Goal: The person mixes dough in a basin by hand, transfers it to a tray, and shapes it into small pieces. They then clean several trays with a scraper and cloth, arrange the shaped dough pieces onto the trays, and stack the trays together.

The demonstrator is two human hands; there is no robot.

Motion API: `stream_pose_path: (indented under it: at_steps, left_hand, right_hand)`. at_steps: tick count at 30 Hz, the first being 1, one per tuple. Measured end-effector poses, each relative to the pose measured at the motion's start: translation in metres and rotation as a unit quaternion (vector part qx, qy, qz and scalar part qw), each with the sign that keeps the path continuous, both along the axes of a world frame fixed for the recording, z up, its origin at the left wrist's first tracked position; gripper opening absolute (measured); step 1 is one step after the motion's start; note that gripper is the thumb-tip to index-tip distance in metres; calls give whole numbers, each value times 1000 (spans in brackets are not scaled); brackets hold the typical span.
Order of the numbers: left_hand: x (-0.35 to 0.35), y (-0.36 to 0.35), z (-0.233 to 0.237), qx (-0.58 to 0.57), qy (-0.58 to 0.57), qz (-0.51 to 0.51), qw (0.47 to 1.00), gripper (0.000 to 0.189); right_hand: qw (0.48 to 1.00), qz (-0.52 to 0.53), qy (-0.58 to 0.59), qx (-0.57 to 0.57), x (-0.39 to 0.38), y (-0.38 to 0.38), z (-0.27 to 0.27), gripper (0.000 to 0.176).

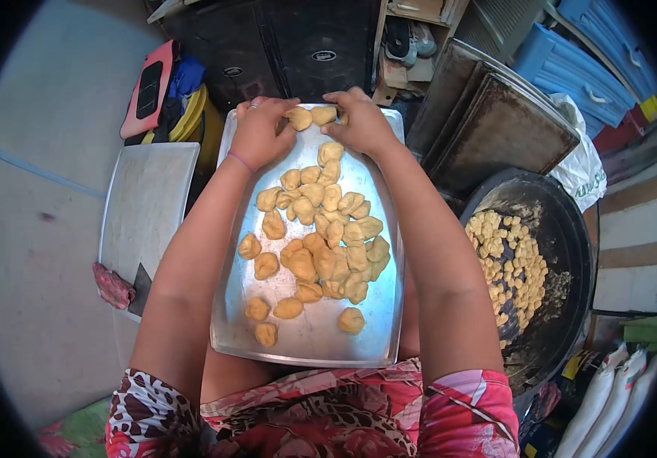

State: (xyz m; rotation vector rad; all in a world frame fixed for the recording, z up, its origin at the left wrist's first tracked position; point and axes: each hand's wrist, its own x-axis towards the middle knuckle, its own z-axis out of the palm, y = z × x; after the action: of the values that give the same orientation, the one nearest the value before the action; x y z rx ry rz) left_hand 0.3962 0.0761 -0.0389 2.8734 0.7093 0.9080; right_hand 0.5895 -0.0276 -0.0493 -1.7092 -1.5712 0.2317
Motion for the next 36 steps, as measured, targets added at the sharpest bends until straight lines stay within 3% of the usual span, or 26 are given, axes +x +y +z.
stream_pose_path:
  at_steps: [1,3,5,7,10,14,16,20,22,23,26,30,34,36]
  left_hand:
    - [0,-2,1,9,23,-26,999,28]
    - [3,1,-1,-9,42,-8,999,30]
    - [6,1,-4,-26,60,8,998,33]
    - [12,-1,-4,35,24,14,999,35]
    - [26,-5,-8,33,-26,-60,997,34]
    - [38,-5,-7,11,75,-63,995,37]
    - [37,-8,-1,-8,114,-56,992,44]
    - [-5,-13,15,-37,-11,-4,999,50]
    - [-30,-16,19,-62,0,53,997,48]
    - [-40,-15,19,-91,10,109,990,45]
    - [-54,9,-9,-153,14,61,986,37]
    - [-39,19,-13,-136,-25,78,987,29]
    - [-36,29,-11,-99,-37,23,994,33]
    - [-35,31,-14,-82,-41,-5,996,33]
  right_hand:
    - [1000,-1,2,0,0,-5,-1,48]
    - [979,-62,-188,43,4,-16,-3,54]
    - [980,-93,-175,-15,10,-22,-8,55]
    - [998,-39,44,36,18,-27,-9,48]
    - [994,-51,86,-50,26,-36,2,45]
    - [996,-55,62,-43,28,-32,-14,50]
    - [999,-31,0,22,26,-31,-18,46]
    - [992,-47,60,99,18,-42,-11,39]
    - [985,-80,-74,138,12,-44,-5,40]
    - [985,-82,-70,137,8,-44,-1,40]
    - [998,40,-6,-53,-20,-41,27,41]
    - [980,50,-48,-188,-32,-29,24,37]
    - [987,-1,-46,-153,-43,-16,25,36]
    - [998,-12,48,-28,-60,-6,24,28]
